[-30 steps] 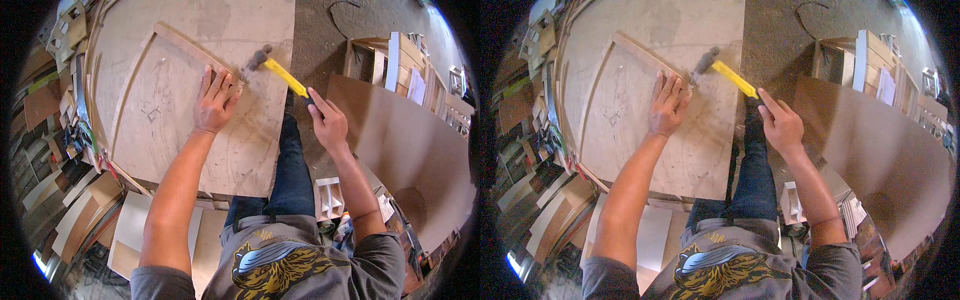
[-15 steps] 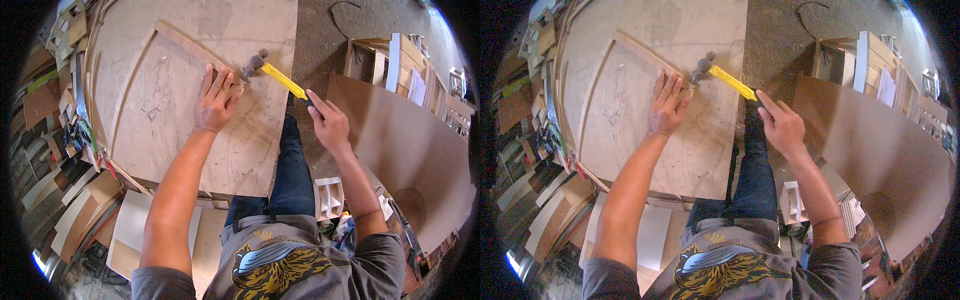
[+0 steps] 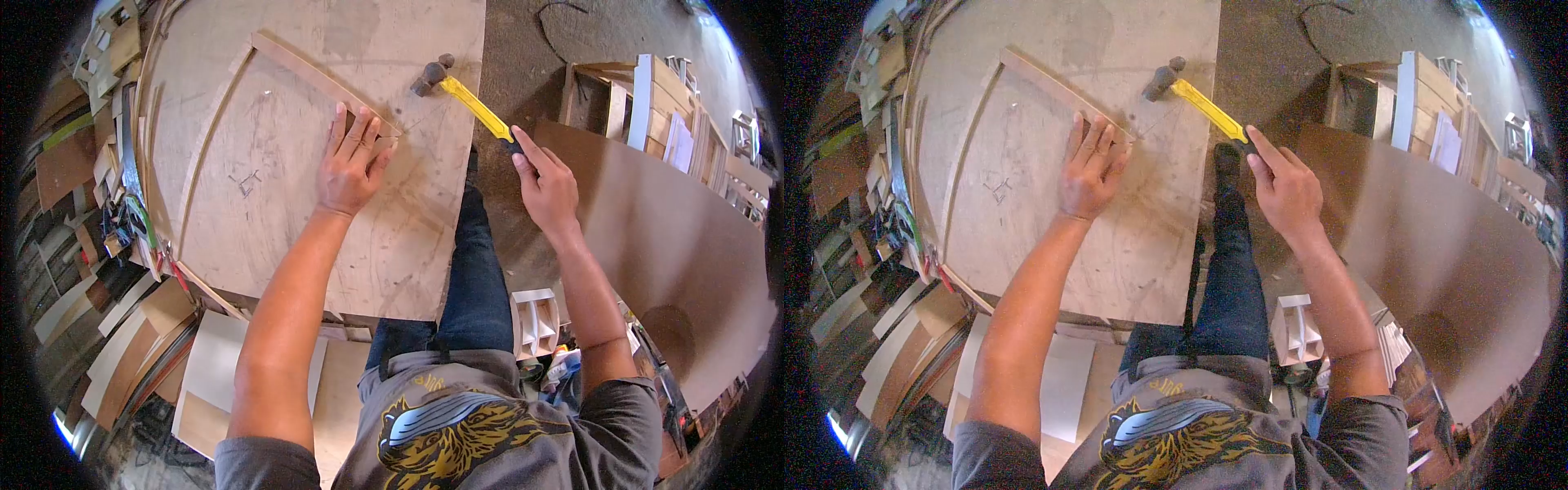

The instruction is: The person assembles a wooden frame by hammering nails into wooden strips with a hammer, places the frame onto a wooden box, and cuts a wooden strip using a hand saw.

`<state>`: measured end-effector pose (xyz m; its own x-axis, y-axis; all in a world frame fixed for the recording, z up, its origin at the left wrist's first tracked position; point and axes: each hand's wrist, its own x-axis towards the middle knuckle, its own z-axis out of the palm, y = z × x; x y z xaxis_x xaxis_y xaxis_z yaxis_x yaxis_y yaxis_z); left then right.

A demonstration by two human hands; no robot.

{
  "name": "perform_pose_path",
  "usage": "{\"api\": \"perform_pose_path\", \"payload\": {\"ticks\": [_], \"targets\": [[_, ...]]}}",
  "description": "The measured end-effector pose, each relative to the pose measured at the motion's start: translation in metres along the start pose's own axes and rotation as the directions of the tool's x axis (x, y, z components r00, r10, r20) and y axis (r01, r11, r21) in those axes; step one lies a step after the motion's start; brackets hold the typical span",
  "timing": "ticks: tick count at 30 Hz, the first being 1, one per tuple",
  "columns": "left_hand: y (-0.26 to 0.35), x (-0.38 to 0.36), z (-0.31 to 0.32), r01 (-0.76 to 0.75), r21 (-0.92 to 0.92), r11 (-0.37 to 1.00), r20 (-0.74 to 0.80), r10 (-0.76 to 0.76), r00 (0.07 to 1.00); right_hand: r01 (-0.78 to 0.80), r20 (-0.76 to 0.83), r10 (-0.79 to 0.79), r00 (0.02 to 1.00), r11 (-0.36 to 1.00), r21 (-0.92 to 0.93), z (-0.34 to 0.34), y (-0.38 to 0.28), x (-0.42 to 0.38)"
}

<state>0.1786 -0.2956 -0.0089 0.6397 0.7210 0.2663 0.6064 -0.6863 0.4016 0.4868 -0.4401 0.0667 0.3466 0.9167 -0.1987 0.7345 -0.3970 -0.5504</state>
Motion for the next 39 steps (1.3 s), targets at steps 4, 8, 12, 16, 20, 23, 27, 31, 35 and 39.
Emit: {"api": "perform_pose_path", "payload": {"ticks": [4,8,12,16,20,23,27,31,35,39], "targets": [[0.003,0.002,-0.003,-0.006,0.0,1.0,0.005,0.006,1.0,0.056,-0.014,-0.056,0.998,0.998,-0.035,0.005,-0.002,-0.005],[0.004,0.002,-0.006,0.0,0.029,1.0,0.03,-0.001,1.0,0.117,0.07,-0.111,0.991,0.99,-0.083,0.002,-0.003,-0.016],[0.004,0.003,-0.005,-0.005,-0.001,1.0,0.011,0.005,1.0,0.082,-0.02,-0.083,0.996,0.996,-0.033,0.001,-0.003,-0.005],[0.004,0.004,-0.006,-0.012,0.002,1.0,0.013,0.012,1.0,0.12,0.039,-0.117,0.992,0.988,-0.095,0.003,-0.001,-0.013],[0.003,0.003,-0.005,-0.012,0.002,1.0,0.004,0.012,1.0,0.068,0.023,-0.067,0.997,0.995,-0.066,0.004,-0.002,-0.005],[0.003,0.002,-0.004,-0.014,0.019,1.0,0.008,0.014,1.0,0.198,0.01,-0.198,0.98,0.974,-0.108,0.015,0.0,-0.018],[0.005,0.003,-0.006,-0.004,0.002,1.0,0.009,0.004,1.0,0.104,0.045,-0.101,0.994,0.992,-0.069,0.006,-0.006,-0.013],[0.005,0.004,-0.006,-0.007,0.013,1.0,0.007,0.007,1.0,0.123,0.051,-0.12,0.991,0.99,-0.07,0.021,-0.006,-0.035],[0.005,0.003,-0.005,-0.01,0.001,1.0,0.001,0.01,1.0,0.067,0.01,-0.067,0.998,0.997,-0.046,0.016,-0.01,-0.031],[0.004,0.003,-0.006,-0.001,0.01,1.0,0.006,0.001,1.0,0.089,-0.025,-0.089,0.996,0.996,-0.03,0.022,-0.012,-0.041]]}}
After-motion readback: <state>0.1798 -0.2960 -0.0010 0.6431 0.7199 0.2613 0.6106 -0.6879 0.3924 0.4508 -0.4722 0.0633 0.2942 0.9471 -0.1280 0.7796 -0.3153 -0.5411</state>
